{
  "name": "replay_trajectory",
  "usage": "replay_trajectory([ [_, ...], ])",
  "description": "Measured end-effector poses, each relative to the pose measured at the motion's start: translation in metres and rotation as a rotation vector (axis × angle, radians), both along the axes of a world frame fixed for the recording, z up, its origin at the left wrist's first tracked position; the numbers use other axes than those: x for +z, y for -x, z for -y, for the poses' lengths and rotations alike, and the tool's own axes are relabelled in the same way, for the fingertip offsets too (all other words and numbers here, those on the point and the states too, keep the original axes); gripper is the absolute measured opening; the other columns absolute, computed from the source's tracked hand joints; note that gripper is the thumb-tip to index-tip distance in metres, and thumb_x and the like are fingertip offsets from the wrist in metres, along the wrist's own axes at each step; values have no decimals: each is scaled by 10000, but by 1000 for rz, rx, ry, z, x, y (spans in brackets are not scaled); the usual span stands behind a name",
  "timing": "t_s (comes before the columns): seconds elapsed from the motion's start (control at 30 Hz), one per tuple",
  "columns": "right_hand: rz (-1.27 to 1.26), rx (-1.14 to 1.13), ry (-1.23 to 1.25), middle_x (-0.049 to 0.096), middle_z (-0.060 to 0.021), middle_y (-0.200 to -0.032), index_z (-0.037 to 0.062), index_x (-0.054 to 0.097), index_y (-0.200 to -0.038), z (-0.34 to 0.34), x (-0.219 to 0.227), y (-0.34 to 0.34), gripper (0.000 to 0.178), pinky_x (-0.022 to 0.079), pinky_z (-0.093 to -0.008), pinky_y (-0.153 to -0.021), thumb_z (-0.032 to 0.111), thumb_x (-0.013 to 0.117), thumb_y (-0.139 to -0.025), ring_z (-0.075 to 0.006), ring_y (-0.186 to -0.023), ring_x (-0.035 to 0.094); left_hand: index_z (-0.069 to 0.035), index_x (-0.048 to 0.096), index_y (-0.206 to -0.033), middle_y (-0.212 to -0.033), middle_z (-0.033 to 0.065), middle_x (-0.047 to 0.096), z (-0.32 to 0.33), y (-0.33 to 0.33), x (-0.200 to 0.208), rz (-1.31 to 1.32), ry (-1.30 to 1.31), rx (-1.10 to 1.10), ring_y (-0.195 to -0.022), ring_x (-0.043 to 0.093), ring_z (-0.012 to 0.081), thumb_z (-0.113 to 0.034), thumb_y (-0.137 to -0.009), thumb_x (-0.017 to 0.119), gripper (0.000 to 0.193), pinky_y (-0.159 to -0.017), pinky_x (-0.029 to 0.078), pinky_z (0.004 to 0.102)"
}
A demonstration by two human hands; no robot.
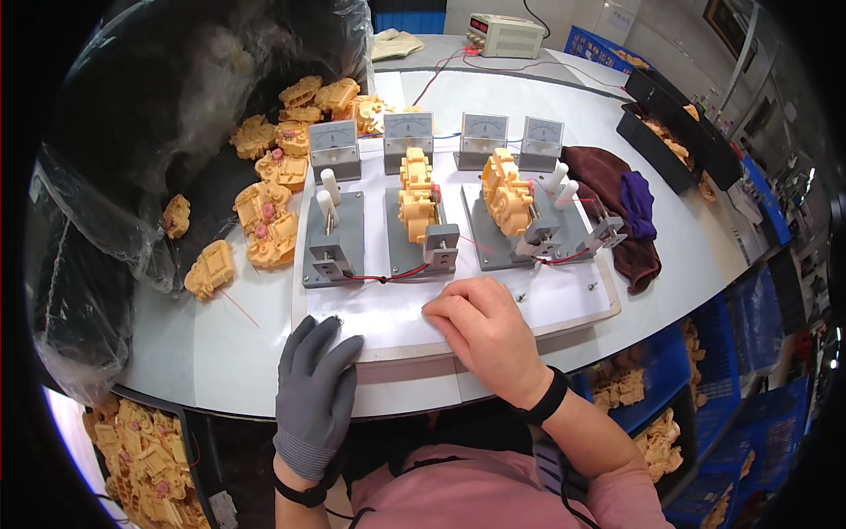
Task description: Inspecting plastic toy components and placing them onto an assembly or testing fixture.
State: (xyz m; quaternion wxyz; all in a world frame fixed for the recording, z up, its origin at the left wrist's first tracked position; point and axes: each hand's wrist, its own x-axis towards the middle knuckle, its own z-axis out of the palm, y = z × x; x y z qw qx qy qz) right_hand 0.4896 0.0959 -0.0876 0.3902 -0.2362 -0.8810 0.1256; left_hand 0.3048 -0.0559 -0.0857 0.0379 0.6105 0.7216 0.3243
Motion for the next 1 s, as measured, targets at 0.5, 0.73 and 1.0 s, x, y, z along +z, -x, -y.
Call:
replay_trajectory([
  [0.5,-13,-14,52,605,-80,-959,53,676,-935,0,0,0,121,485,-374,-836,91,738,-838,-275,-935,593,-109,659,-1217,-1344,198,573,0,1,2,-23,-12,-17,-1326,466,428,-56,-889,630,333,-1082,414,470],
  [0.73,-72,-1,139,591,-110,-976,54,647,-969,-2,-3,0,129,486,-365,-810,82,717,-864,-280,-922,589,-85,645,-1231,-1275,177,608,5,4,23,65,-14,-100,-1262,523,400,-58,-868,653,364,-1053,437,456],
  [1.0,-411,60,403,563,-118,-1141,55,493,-1345,-11,0,10,495,490,-326,-789,136,713,-908,-191,-924,601,-47,564,-1337,-1295,146,590,-69,-23,97,353,-76,-314,-1230,553,286,-102,-949,608,394,-1014,453,395],
])
